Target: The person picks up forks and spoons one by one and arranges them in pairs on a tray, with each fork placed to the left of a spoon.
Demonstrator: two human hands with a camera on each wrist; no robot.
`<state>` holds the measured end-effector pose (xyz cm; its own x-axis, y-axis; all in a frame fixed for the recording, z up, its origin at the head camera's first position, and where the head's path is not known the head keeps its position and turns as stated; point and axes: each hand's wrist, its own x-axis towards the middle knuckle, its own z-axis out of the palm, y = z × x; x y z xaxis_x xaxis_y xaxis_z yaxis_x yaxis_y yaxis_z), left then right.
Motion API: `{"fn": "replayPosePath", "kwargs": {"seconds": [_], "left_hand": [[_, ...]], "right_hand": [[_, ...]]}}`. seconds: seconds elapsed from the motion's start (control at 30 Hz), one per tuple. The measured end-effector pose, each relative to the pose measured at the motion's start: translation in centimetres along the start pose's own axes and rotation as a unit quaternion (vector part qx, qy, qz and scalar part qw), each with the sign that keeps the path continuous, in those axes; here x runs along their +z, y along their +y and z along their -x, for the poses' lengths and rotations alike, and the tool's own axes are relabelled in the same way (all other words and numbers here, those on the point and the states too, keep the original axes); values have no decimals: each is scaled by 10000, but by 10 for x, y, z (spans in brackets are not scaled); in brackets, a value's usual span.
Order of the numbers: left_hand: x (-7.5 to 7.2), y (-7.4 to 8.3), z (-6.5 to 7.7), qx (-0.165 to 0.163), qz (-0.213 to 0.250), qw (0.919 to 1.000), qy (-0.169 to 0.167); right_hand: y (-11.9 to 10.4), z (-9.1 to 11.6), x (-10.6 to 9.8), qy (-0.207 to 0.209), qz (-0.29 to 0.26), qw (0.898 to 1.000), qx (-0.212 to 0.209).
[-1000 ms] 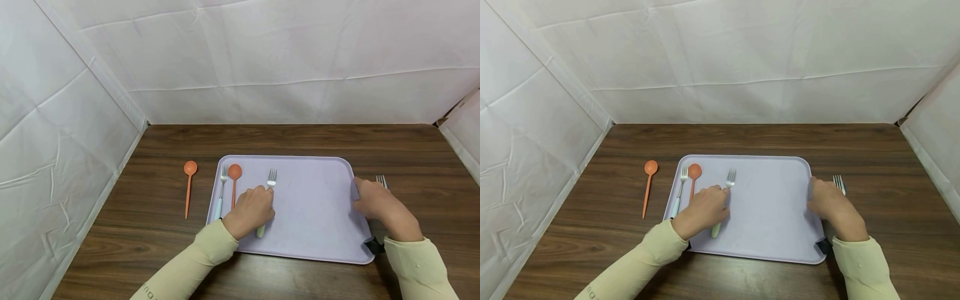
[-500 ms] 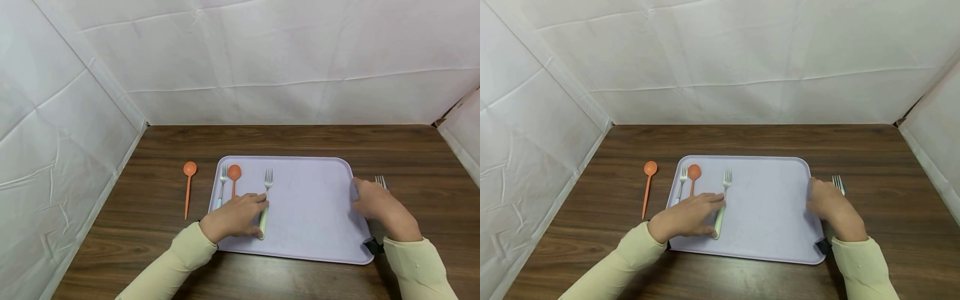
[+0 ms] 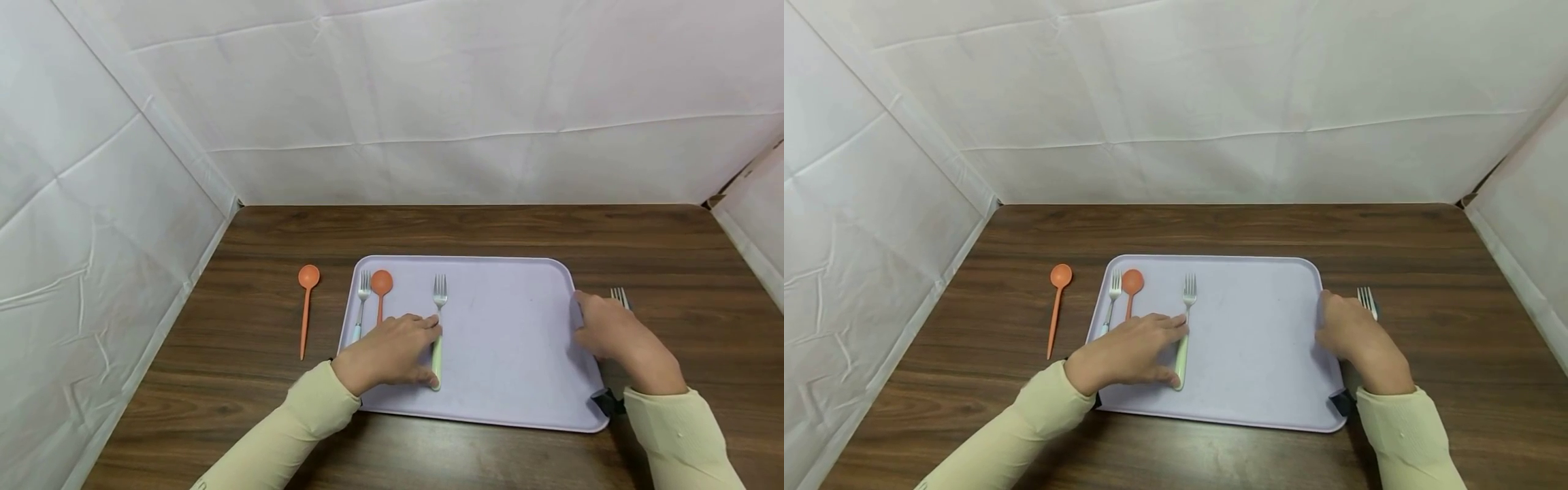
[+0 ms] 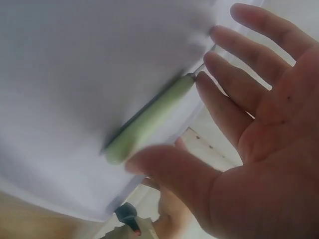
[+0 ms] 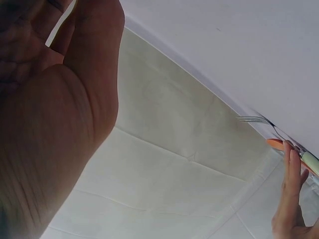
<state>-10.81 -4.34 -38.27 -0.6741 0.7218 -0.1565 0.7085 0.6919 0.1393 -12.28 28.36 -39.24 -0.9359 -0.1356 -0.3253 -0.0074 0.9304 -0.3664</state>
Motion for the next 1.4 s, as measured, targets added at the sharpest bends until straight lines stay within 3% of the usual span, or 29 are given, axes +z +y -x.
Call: {"fn": "replayPosePath", "kwargs": {"seconds": [0.27, 0.67, 1.1, 1.4], "left_hand": [[-8, -7, 6, -350, 508, 9976, 325], [-10, -19, 19, -588, 576, 9941, 705], [-12, -32, 32, -771, 781, 9901, 876], [-11, -38, 38, -745, 686, 9884, 1129]], "right_hand": [[-1, -1, -2, 5, 36, 10000, -23], [2, 1, 0, 12, 21, 10000, -17], [1, 0, 0, 38, 42, 10000, -36], [1, 0, 0, -21, -13, 10000, 31]]}}
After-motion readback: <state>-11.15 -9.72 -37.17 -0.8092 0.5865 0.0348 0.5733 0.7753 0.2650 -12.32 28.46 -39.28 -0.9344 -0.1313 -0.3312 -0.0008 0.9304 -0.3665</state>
